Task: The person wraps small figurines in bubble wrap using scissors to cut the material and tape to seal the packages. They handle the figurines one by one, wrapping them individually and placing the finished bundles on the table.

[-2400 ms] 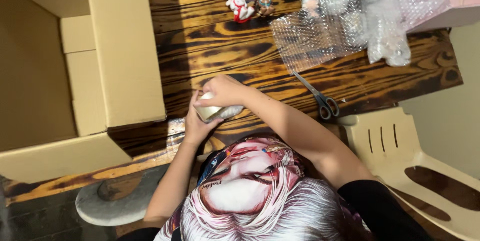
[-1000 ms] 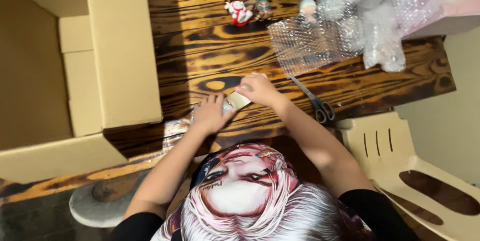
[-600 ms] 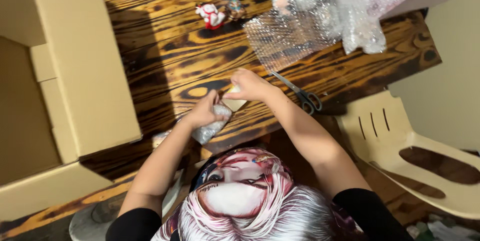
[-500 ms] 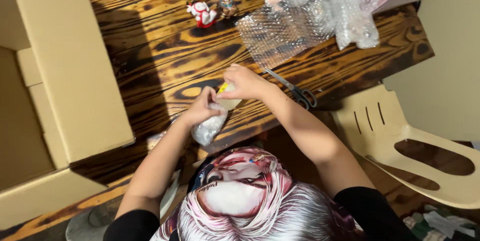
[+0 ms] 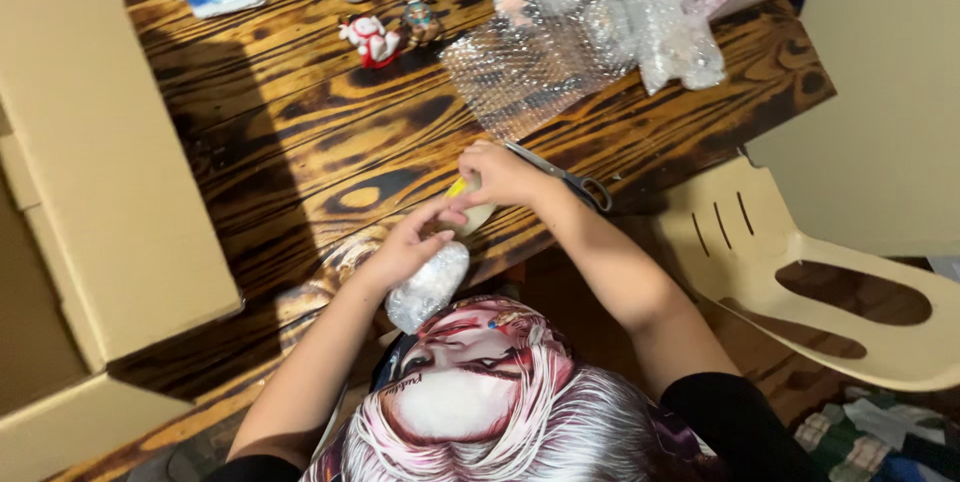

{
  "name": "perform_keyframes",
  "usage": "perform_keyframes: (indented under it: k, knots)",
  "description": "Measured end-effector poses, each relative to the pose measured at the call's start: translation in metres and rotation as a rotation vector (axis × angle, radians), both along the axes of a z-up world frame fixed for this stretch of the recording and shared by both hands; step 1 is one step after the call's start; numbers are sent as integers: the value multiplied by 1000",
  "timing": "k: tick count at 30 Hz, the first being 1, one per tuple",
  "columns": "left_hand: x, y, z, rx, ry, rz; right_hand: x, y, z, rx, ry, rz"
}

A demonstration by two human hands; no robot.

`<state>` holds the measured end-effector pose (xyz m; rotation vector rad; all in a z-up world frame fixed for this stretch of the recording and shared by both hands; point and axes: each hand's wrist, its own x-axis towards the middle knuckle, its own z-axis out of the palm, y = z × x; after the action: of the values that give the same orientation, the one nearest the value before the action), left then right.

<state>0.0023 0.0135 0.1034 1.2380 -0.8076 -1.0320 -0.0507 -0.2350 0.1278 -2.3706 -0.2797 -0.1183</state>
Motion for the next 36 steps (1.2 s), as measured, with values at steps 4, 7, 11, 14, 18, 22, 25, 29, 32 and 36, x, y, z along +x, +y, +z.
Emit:
perform_keyframes:
  k: [4,7,11,14,18,22,25,29,32,36]
  knots:
    - [6,3,-24,205,153,-52,-34,-45,-35,-41,146,-520]
    - [9,4,-22,130,96,-97,-110,-91,-37,-258,172,-607]
    - [14,6,-8,108,96,-91,-163,-81,-46,-479,333,-652]
    - [17,7,-4,41,24,-79,-173,-65,-61,-539,349,-707]
    - [20,4,-3,52,-68,-103,-203,-63,-59,54,718,-748]
    - [20,8,-4,57,-172,-102,-243,-34,-46,926,819,-440]
    - [20,10,-4,66,-168,-102,-253,-19,-33,1138,871,-214]
    - [22,13,-3,76,-133,-106,-233,2,-32,1266,956,-129]
    - [21,14,-6,75,-121,-112,-216,16,-34,1323,908,-138]
    - [25,16,-8,59,-73,-116,-197,26,-43,1275,878,-158]
